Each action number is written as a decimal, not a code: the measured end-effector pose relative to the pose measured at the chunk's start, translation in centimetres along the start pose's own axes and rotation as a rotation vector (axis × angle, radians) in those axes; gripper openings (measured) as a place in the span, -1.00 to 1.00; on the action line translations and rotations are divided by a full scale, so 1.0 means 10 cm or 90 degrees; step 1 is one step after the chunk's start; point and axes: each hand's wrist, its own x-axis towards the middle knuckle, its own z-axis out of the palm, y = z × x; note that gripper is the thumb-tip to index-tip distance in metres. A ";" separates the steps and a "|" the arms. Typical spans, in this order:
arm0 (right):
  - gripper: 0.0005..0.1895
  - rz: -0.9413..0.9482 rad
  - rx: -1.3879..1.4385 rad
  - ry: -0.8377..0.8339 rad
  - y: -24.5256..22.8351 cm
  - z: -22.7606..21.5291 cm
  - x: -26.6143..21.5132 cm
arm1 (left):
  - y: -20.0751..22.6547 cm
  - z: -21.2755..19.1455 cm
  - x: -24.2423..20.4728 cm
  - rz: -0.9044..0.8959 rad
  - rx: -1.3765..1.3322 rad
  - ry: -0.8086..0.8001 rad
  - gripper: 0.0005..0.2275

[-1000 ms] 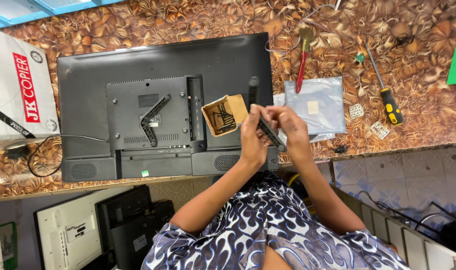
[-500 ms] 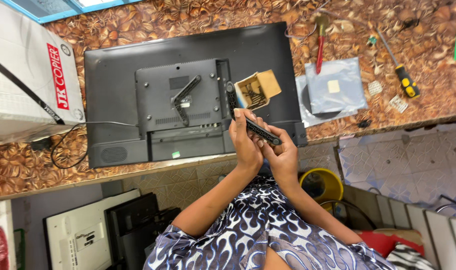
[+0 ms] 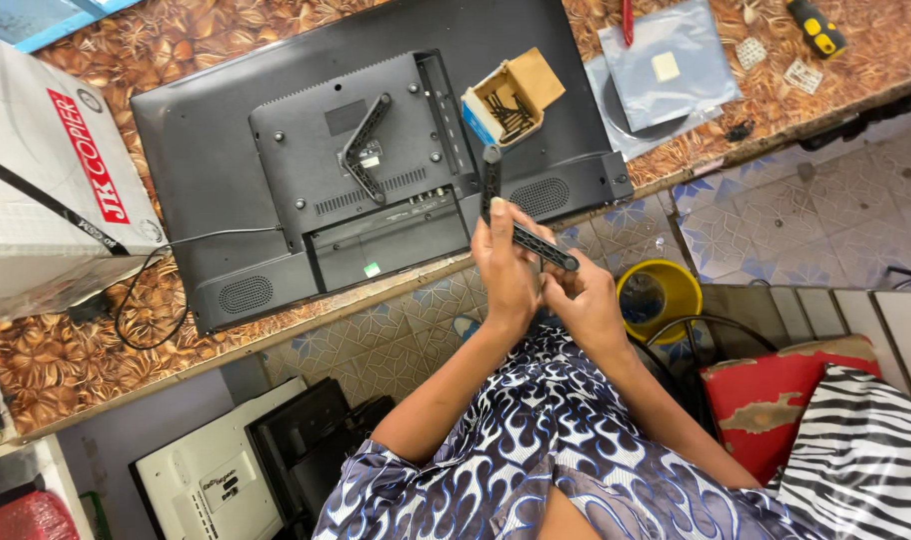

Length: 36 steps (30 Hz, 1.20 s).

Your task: The person retrieves a screw from a small box and positions it on the back of a television. They then use a screwdriver to tighten the screw into the TV's mounting bracket, securing a metal stand piece to the device.

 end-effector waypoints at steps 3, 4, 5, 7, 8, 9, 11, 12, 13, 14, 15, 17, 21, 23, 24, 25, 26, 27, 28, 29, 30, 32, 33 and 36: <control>-0.92 0.008 0.272 0.016 0.07 -0.16 -0.01 | -0.09 -0.16 0.19 0.011 0.012 -0.071 -0.67; -0.92 0.009 0.269 0.019 0.09 -0.23 0.01 | -0.08 -0.18 0.18 0.008 0.010 -0.073 -0.67; -0.95 -0.019 0.289 0.053 0.11 -0.32 0.03 | -0.09 -0.19 0.18 -0.012 0.018 -0.123 -0.68; -0.97 -0.047 0.305 0.102 0.10 -0.49 0.10 | -0.12 -0.18 0.16 -0.041 0.025 -0.184 -0.68; -0.92 -0.083 0.313 0.114 0.08 -0.58 0.14 | -0.13 -0.17 0.14 -0.043 0.067 -0.212 -0.68; -0.88 -0.117 0.323 0.125 0.06 -0.66 0.18 | -0.14 -0.17 0.12 -0.045 0.112 -0.238 -0.68; -0.85 -0.128 0.340 0.144 0.15 -0.76 0.23 | -0.25 -0.09 0.07 -0.046 0.156 -0.253 -0.68; -0.82 -0.143 0.359 0.149 0.19 -0.80 0.26 | -0.28 -0.06 0.05 -0.037 0.201 -0.259 -0.68; -0.82 -0.140 0.361 0.149 0.16 -0.84 0.28 | -0.35 -0.03 0.05 -0.039 0.204 -0.258 -0.68; -0.84 -0.153 0.368 0.138 0.13 -0.87 0.30 | -0.41 -0.01 0.04 -0.035 0.214 -0.278 -0.71; -0.87 -0.165 0.375 0.121 0.10 -0.90 0.31 | -0.47 0.00 0.03 -0.029 0.224 -0.292 -0.74; -0.87 -0.177 0.384 0.116 0.07 -0.92 0.32 | -0.47 0.04 0.00 -0.054 0.199 -0.309 -0.73; -0.86 -0.201 0.399 0.072 0.00 -0.93 0.35 | -0.50 0.03 -0.01 -0.097 0.151 -0.353 -0.72; -0.86 -0.193 0.408 0.051 0.06 -0.93 0.40 | -0.53 0.01 0.02 -0.099 0.155 -0.358 -0.72; -0.86 -0.188 0.416 0.033 0.09 -0.93 0.43 | -0.55 -0.01 0.03 -0.102 0.158 -0.367 -0.72; -0.86 -0.187 0.417 0.030 0.08 -0.93 0.44 | -0.59 -0.04 0.03 -0.100 0.158 -0.365 -0.72; -0.86 -0.185 0.404 0.023 0.06 -0.92 0.45 | -0.63 -0.08 0.03 -0.102 0.161 -0.368 -0.72; -0.86 -0.183 0.392 0.015 0.05 -0.92 0.46 | -0.66 -0.11 0.04 -0.103 0.164 -0.370 -0.72; -0.86 -0.183 0.393 0.011 0.06 -0.90 0.47 | -0.66 -0.12 0.02 -0.101 0.164 -0.368 -0.72; -0.85 -0.180 0.383 0.007 0.07 -0.89 0.48 | -0.65 -0.13 0.01 -0.102 0.182 -0.363 -0.71; -0.85 -0.176 0.373 0.002 0.08 -0.87 0.49 | -0.64 -0.14 -0.01 -0.103 0.199 -0.359 -0.70; -0.86 -0.171 0.361 0.002 0.07 -0.86 0.50 | -0.56 -0.11 -0.01 -0.082 0.250 -0.369 -0.73; -0.87 -0.165 0.347 0.004 0.06 -0.86 0.50 | -0.53 -0.09 -0.01 -0.064 0.299 -0.380 -0.75; -0.89 -0.185 0.268 0.025 -0.07 -0.88 0.47 | -0.62 -0.21 -0.02 -0.055 0.342 -0.373 -0.78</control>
